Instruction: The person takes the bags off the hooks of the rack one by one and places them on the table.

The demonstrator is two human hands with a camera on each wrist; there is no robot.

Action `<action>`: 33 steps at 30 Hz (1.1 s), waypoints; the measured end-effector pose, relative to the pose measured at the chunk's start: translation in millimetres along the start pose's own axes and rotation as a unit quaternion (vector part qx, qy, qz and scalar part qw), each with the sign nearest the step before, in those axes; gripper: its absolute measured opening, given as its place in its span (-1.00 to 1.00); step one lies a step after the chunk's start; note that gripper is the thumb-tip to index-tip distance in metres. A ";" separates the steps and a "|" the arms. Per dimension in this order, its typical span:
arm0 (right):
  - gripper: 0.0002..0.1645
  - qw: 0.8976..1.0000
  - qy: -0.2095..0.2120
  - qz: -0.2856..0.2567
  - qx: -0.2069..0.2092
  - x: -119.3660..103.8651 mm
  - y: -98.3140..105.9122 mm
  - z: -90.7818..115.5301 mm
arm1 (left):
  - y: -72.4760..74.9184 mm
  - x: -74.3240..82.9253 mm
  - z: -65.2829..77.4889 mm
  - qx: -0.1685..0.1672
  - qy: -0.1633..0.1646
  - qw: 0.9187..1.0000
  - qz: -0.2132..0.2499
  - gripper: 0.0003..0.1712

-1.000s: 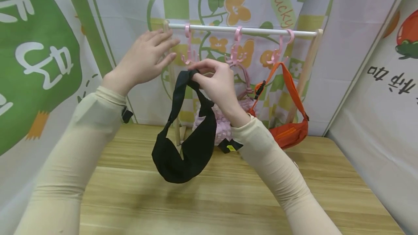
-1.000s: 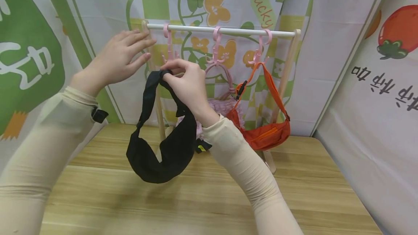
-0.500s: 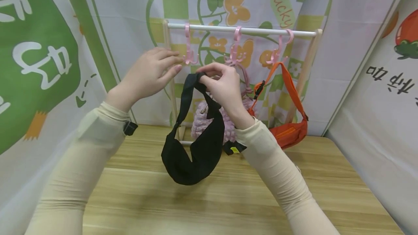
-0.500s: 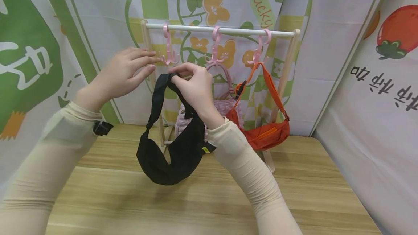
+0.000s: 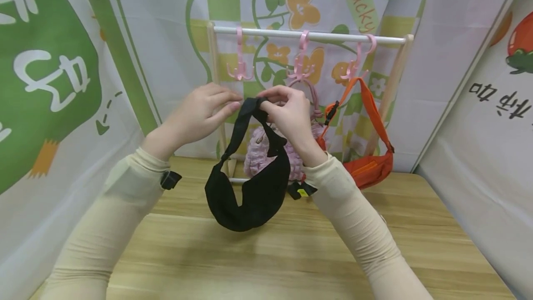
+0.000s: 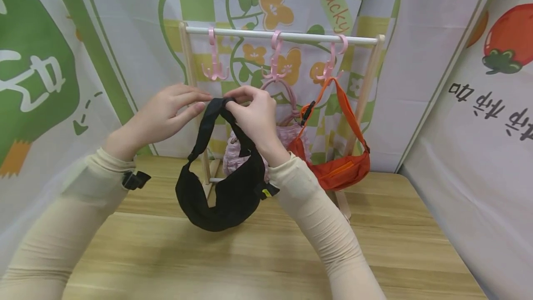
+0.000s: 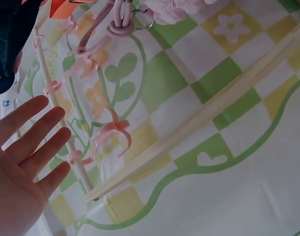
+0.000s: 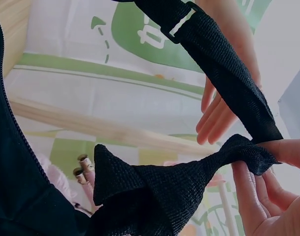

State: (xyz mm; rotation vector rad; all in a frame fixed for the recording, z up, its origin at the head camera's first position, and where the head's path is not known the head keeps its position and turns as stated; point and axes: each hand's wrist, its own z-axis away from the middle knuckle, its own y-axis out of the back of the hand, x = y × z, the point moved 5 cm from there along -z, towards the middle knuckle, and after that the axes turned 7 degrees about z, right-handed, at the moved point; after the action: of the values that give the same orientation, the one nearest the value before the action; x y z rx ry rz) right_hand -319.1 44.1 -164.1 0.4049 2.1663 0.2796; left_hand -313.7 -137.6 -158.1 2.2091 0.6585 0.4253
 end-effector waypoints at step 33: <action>-0.85 0.999 -0.039 -0.010 0.015 26.5 10.4 2.8 | -49.0 13.1 26.5 -0.083 0.068 0.977 0.183 -0.62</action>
State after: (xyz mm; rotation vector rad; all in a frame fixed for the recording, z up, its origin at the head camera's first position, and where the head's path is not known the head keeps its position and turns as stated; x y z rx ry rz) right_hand -329.5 64.0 -181.8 0.4051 2.0989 0.2177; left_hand -305.7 -117.9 -211.2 2.1544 0.2686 0.7963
